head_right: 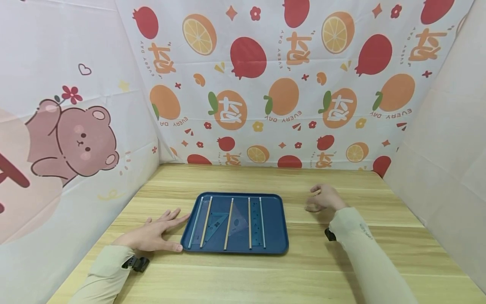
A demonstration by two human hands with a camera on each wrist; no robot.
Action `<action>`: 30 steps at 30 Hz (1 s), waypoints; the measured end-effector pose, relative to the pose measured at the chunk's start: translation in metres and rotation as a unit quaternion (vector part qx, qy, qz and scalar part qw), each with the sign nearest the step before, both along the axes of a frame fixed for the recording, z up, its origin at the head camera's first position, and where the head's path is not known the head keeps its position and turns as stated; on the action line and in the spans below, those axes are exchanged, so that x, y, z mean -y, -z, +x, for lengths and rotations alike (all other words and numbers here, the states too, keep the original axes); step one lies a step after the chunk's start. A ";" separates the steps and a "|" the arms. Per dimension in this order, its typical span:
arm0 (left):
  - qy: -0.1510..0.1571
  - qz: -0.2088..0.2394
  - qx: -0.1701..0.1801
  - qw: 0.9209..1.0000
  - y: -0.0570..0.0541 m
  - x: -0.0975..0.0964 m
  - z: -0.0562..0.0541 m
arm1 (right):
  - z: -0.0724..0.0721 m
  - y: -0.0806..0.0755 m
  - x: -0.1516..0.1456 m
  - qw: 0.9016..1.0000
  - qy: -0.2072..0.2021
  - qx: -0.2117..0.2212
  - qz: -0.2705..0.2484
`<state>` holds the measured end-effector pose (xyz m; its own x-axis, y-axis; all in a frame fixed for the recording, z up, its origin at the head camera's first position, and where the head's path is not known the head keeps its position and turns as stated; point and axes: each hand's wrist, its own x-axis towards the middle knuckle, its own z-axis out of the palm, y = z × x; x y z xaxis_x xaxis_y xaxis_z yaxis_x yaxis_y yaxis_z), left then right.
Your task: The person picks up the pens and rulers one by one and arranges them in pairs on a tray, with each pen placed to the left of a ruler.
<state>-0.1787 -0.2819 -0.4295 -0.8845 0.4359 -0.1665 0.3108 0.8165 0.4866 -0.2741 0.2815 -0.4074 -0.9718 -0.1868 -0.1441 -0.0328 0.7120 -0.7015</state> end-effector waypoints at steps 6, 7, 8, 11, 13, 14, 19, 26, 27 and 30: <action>0.001 -0.001 -0.004 1.000 0.000 0.000 0.000 | -0.008 0.005 -0.014 0.999 0.005 -0.006 0.049; 0.001 -0.001 -0.004 1.000 0.000 -0.001 0.000 | -0.008 0.005 -0.016 0.998 0.002 -0.009 0.061; 0.001 0.000 -0.004 1.000 0.000 -0.001 0.000 | -0.008 0.005 -0.017 0.998 0.002 -0.009 0.069; 0.001 0.002 -0.003 1.000 0.000 -0.001 0.000 | -0.009 0.005 -0.021 0.997 -0.001 -0.006 0.077; 0.001 0.002 -0.003 1.000 0.000 -0.001 0.000 | -0.011 0.007 -0.025 0.997 -0.005 -0.004 0.078; 0.001 0.001 -0.003 1.000 0.000 -0.001 0.000 | -0.012 0.007 -0.026 0.997 -0.003 0.002 0.074; 0.001 -0.005 -0.004 1.000 0.001 0.000 -0.001 | -0.015 0.012 -0.033 0.997 0.006 0.029 0.071; 0.002 -0.006 -0.006 1.000 0.002 0.001 -0.002 | -0.013 0.015 -0.035 0.997 0.020 0.069 0.039; 0.002 -0.006 -0.006 1.000 0.002 0.001 -0.002 | -0.013 0.015 -0.034 0.996 0.022 0.077 0.029; 0.002 -0.010 -0.009 1.000 0.002 0.001 -0.002 | -0.013 0.016 -0.031 0.995 0.025 0.100 0.004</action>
<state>-0.1810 -0.2827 -0.4317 -0.8853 0.4369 -0.1592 0.3232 0.8243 0.4648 -0.2869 0.3125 -0.4229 -0.9317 -0.1375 -0.3363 0.1415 0.7153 -0.6844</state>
